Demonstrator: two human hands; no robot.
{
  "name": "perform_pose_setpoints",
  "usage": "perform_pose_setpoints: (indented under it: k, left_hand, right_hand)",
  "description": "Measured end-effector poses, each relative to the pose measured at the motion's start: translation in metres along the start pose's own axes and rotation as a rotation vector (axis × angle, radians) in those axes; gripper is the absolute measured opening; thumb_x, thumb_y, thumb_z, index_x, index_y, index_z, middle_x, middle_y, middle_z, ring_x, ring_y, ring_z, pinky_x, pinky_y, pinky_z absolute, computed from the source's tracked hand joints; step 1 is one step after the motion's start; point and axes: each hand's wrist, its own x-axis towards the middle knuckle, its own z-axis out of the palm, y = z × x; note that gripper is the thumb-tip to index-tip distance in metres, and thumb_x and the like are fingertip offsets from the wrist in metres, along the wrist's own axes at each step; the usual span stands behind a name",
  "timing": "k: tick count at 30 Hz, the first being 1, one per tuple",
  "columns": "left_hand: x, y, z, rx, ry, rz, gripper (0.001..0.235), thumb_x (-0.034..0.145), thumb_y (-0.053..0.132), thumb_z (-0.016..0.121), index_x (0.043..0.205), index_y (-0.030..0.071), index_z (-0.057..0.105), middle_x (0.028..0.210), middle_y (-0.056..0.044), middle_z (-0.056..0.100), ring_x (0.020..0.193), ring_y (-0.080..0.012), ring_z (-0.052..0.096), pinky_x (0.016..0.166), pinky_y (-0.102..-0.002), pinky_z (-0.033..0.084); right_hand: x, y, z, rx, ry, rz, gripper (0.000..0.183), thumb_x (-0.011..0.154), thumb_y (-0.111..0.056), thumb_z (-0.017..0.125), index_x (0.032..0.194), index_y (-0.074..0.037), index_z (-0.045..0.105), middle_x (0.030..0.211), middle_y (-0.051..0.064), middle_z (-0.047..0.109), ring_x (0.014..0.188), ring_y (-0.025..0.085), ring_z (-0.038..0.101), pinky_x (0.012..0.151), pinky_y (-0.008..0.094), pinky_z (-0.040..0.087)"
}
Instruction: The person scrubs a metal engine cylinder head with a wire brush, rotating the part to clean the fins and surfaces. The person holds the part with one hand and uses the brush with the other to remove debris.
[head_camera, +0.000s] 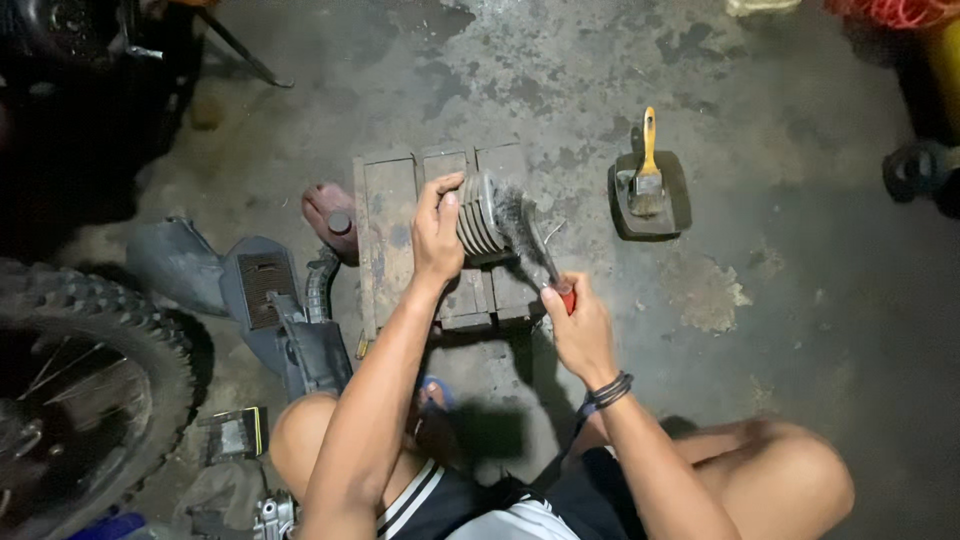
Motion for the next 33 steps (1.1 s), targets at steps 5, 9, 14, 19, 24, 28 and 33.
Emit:
perform_pose_setpoints:
  k: [5, 9, 14, 19, 24, 28, 33]
  left_hand:
    - [0.000, -0.007, 0.001, 0.038, 0.017, 0.033, 0.029, 0.111, 0.020, 0.042, 0.119, 0.002, 0.063, 0.122, -0.020, 0.067, 0.122, -0.0413, 0.063, 0.106, -0.050, 0.046]
    - [0.002, -0.003, 0.002, 0.035, 0.039, 0.032, 0.027, 0.112, 0.020, 0.041, 0.112, 0.001, 0.060, 0.113, -0.022, 0.065, 0.115, -0.0434, 0.064, 0.101, -0.053, 0.047]
    - [-0.002, -0.014, -0.006, -0.018, 0.047, -0.017, 0.032, 0.112, 0.021, 0.038, 0.118, 0.002, 0.062, 0.123, -0.021, 0.068, 0.122, -0.0416, 0.063, 0.107, -0.050, 0.045]
    - [-0.006, -0.009, -0.009, -0.030, 0.047, -0.019, 0.034, 0.112, 0.019, 0.035, 0.120, -0.001, 0.061, 0.123, -0.024, 0.067, 0.123, -0.0449, 0.061, 0.108, -0.052, 0.044]
    - [0.001, -0.016, -0.013, -0.059, 0.076, -0.053, 0.030, 0.108, 0.015, 0.038, 0.117, 0.001, 0.062, 0.121, -0.022, 0.069, 0.121, -0.0390, 0.064, 0.108, -0.049, 0.045]
    - [0.001, -0.019, -0.007, -0.080, 0.117, -0.070, 0.028, 0.108, 0.015, 0.040, 0.114, 0.002, 0.064, 0.117, -0.022, 0.070, 0.118, -0.0397, 0.065, 0.106, -0.051, 0.046]
    - [0.007, -0.029, -0.007, -0.064, 0.126, -0.119, 0.026, 0.107, 0.015, 0.042, 0.113, 0.003, 0.064, 0.117, -0.022, 0.070, 0.118, -0.0399, 0.066, 0.105, -0.053, 0.045]
  right_hand:
    - [0.015, -0.002, 0.026, 0.011, 0.007, -0.062, 0.047, 0.108, -0.048, 0.034, 0.103, -0.011, 0.063, 0.089, 0.024, 0.067, 0.091, 0.049, 0.067, 0.080, 0.053, 0.050]
    - [0.024, -0.029, 0.036, -0.158, 0.022, -0.119, 0.046, 0.107, -0.051, 0.034, 0.103, -0.012, 0.059, 0.083, 0.025, 0.066, 0.085, 0.052, 0.067, 0.072, 0.059, 0.049]
    - [-0.017, 0.007, 0.017, -0.398, -0.049, -0.022, 0.041, 0.109, -0.042, 0.031, 0.104, -0.013, 0.059, 0.083, 0.023, 0.067, 0.086, 0.045, 0.070, 0.076, 0.051, 0.053]
    - [-0.006, -0.006, 0.019, -0.452, 0.028, 0.022, 0.046, 0.111, -0.044, 0.031, 0.096, -0.013, 0.061, 0.074, 0.014, 0.066, 0.075, 0.035, 0.071, 0.071, 0.042, 0.053]
    - [0.018, -0.003, 0.018, -0.548, 0.039, -0.177, 0.044, 0.108, -0.050, 0.038, 0.093, -0.014, 0.059, 0.071, 0.013, 0.064, 0.073, 0.035, 0.070, 0.063, 0.042, 0.052]
    - [0.019, 0.035, -0.009, -0.626, -0.025, -0.101, 0.042, 0.104, -0.055, 0.038, 0.099, -0.020, 0.060, 0.082, 0.014, 0.069, 0.084, 0.036, 0.072, 0.072, 0.046, 0.054]
    - [0.038, -0.015, 0.007, -0.533, 0.057, -0.331, 0.046, 0.107, -0.054, 0.035, 0.091, -0.017, 0.059, 0.068, 0.011, 0.062, 0.069, 0.030, 0.070, 0.058, 0.037, 0.051]
